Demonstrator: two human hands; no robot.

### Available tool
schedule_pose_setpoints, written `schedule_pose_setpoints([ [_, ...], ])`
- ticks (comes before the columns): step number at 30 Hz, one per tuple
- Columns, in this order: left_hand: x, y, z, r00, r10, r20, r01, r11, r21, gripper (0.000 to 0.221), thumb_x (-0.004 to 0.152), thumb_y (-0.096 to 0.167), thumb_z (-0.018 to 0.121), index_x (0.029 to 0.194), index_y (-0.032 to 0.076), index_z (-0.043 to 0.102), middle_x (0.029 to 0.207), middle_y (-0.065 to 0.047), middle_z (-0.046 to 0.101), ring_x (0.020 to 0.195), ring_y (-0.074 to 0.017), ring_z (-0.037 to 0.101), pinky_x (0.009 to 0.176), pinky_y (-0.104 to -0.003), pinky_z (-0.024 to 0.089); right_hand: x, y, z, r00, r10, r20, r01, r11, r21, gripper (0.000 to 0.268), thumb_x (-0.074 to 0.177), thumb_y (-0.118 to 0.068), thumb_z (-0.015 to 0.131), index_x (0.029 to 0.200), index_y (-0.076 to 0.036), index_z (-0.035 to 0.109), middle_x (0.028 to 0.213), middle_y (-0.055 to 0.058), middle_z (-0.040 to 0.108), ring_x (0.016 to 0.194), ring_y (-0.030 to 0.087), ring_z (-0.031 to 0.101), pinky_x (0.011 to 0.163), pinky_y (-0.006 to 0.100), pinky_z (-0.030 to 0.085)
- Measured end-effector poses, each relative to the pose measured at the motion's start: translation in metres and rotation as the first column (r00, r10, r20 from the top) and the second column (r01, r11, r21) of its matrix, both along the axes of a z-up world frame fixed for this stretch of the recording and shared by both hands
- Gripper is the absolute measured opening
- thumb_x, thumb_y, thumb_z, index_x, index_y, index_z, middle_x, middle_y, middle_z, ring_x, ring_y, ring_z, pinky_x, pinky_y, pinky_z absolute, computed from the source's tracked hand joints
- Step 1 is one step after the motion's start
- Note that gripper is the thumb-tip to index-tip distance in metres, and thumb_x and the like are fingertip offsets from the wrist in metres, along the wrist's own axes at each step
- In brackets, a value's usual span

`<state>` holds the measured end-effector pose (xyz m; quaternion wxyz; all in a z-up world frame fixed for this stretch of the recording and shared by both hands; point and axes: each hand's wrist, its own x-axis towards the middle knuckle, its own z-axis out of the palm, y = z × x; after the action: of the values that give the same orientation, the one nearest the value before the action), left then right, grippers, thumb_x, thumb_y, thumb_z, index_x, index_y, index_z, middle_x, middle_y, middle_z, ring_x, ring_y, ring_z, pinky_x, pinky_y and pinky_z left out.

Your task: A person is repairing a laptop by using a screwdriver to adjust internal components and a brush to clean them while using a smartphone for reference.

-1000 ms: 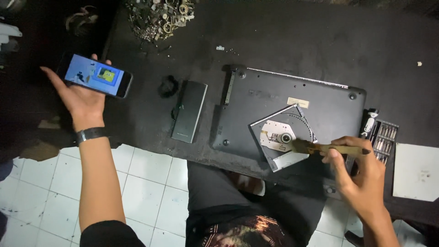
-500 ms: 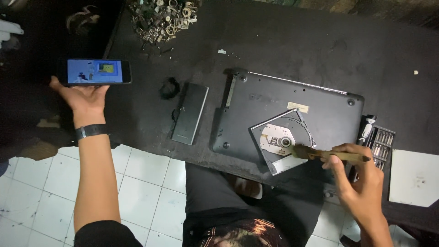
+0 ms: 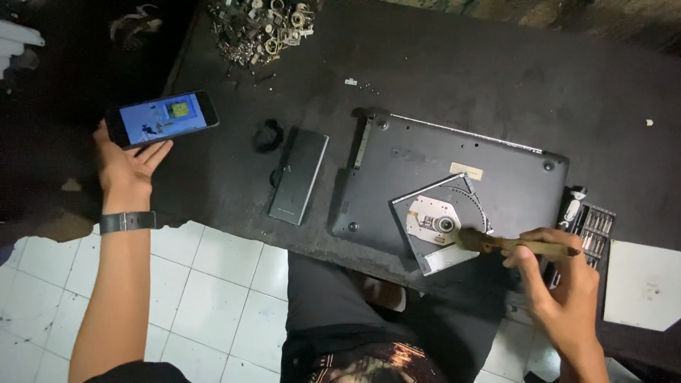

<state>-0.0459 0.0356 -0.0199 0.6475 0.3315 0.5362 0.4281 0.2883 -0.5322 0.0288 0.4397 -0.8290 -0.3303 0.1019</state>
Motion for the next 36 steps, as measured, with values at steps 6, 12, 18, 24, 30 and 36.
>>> schedule_pose_setpoints([
  [6, -0.007, -0.001, -0.001, 0.994, -0.048, -0.099, 0.048, 0.999, -0.001, 0.060, 0.099, 0.047, 0.045, 0.152, 0.020, 0.041, 0.149, -0.018, 0.060, 0.130, -0.0395, 0.069, 0.102, -0.053, 0.069, 0.001, 0.000, 0.001, 0.998, -0.009, -0.058, 0.009, 1.000, -0.002, 0.023, 0.101, -0.009, 0.062, 0.118, 0.003, 0.053, 0.094, 0.017, 0.072, 0.077, 0.024, 0.075, 0.078, 0.031, 0.058],
  [12, -0.021, 0.023, -0.027, 0.995, -0.012, 0.096, 0.010, 1.000, 0.018, 0.074, 0.096, 0.049, 0.058, 0.157, 0.015, 0.033, 0.154, -0.021, 0.055, 0.141, -0.0413, 0.057, 0.109, -0.055, 0.064, 0.001, 0.003, 0.005, 0.998, -0.018, -0.067, 0.015, 0.999, -0.033, 0.022, 0.101, -0.011, 0.062, 0.118, 0.002, 0.053, 0.090, 0.016, 0.074, 0.079, 0.024, 0.075, 0.080, 0.032, 0.057],
  [18, 0.043, 0.033, -0.011, 0.979, -0.058, 0.195, 0.002, 0.961, 0.277, 0.064, 0.098, 0.050, 0.051, 0.154, 0.024, 0.036, 0.159, -0.023, 0.051, 0.139, -0.0455, 0.062, 0.104, -0.055, 0.069, 0.003, 0.002, 0.002, 0.996, -0.036, -0.083, 0.032, 0.998, -0.050, 0.027, 0.100, -0.009, 0.062, 0.121, 0.003, 0.052, 0.092, 0.018, 0.075, 0.080, 0.026, 0.076, 0.082, 0.034, 0.058],
  [24, 0.111, 0.027, 0.009, 0.933, -0.076, 0.352, -0.023, 0.963, 0.269, 0.071, 0.097, 0.044, 0.051, 0.160, 0.025, 0.027, 0.162, -0.024, 0.049, 0.140, -0.0464, 0.060, 0.101, -0.054, 0.066, 0.002, 0.003, 0.002, 0.987, -0.059, -0.151, 0.058, 0.998, -0.008, 0.022, 0.102, -0.009, 0.058, 0.118, 0.005, 0.054, 0.100, 0.020, 0.069, 0.077, 0.027, 0.073, 0.076, 0.034, 0.060],
  [30, 0.175, 0.108, 0.024, 0.782, -0.110, 0.613, -0.114, 0.943, 0.314, 0.067, 0.094, 0.030, 0.062, 0.156, 0.024, 0.040, 0.163, -0.028, 0.050, 0.124, -0.0553, 0.070, 0.085, -0.063, 0.066, 0.005, -0.002, -0.006, 0.975, -0.110, -0.194, 0.105, 0.994, -0.032, 0.029, 0.098, -0.006, 0.061, 0.123, 0.005, 0.052, 0.099, 0.021, 0.074, 0.088, 0.029, 0.076, 0.091, 0.036, 0.059],
  [36, 0.215, 0.194, -0.002, 0.818, -0.310, 0.484, 0.030, 0.864, 0.502, 0.051, 0.094, 0.033, 0.062, 0.140, 0.016, 0.050, 0.140, -0.032, 0.062, 0.114, -0.0500, 0.072, 0.093, -0.056, 0.066, 0.001, 0.001, -0.008, 0.958, -0.185, -0.219, 0.186, 0.982, -0.016, 0.027, 0.097, -0.001, 0.061, 0.121, 0.008, 0.053, 0.113, 0.023, 0.067, 0.094, 0.032, 0.071, 0.092, 0.038, 0.059],
])
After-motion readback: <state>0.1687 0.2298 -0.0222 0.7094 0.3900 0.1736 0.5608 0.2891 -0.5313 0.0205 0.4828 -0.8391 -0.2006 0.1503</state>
